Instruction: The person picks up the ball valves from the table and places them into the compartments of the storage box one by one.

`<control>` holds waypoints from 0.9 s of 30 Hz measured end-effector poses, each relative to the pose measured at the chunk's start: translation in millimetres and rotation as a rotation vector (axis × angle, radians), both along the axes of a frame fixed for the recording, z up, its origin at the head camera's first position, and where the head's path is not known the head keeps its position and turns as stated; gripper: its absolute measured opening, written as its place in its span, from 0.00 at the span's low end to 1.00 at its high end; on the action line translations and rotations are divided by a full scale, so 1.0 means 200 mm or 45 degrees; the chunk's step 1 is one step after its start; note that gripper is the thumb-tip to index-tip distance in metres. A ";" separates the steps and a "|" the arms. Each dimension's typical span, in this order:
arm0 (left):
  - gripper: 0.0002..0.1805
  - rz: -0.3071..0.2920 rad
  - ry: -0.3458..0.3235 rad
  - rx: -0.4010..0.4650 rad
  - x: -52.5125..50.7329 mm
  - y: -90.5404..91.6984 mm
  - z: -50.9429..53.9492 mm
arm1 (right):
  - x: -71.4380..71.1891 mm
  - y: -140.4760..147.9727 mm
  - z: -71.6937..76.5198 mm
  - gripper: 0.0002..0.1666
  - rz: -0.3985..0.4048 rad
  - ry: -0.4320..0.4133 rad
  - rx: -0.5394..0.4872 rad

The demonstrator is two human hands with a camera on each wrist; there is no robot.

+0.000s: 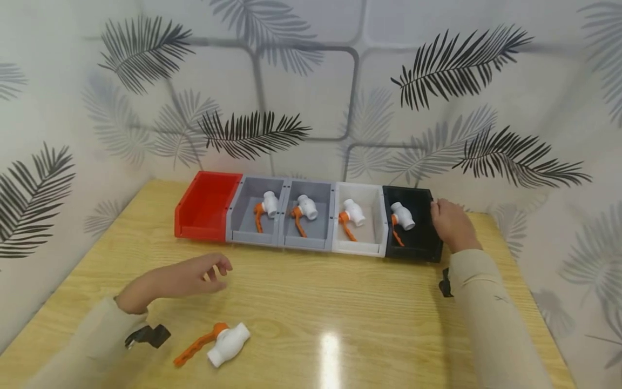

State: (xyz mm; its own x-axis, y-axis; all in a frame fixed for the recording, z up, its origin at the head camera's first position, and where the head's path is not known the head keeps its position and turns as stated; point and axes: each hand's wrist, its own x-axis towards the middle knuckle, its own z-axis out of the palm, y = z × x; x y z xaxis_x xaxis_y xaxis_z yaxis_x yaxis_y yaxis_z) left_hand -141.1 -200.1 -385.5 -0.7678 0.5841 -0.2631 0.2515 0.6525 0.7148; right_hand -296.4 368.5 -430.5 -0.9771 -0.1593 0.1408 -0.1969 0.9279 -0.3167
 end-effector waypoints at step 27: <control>0.20 0.160 -0.209 0.115 0.42 -0.09 -0.16 | 0.00 0.01 0.00 0.27 -0.020 -0.024 0.002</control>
State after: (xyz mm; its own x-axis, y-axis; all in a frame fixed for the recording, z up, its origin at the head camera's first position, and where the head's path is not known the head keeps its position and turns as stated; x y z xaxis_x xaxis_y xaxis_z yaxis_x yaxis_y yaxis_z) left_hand -57.0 -217.8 -418.1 -0.7872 0.5136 -0.3414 0.0476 0.6026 0.7966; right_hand -297.4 370.1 -430.7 -0.9820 -0.1441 0.1219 -0.1762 0.9313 -0.3189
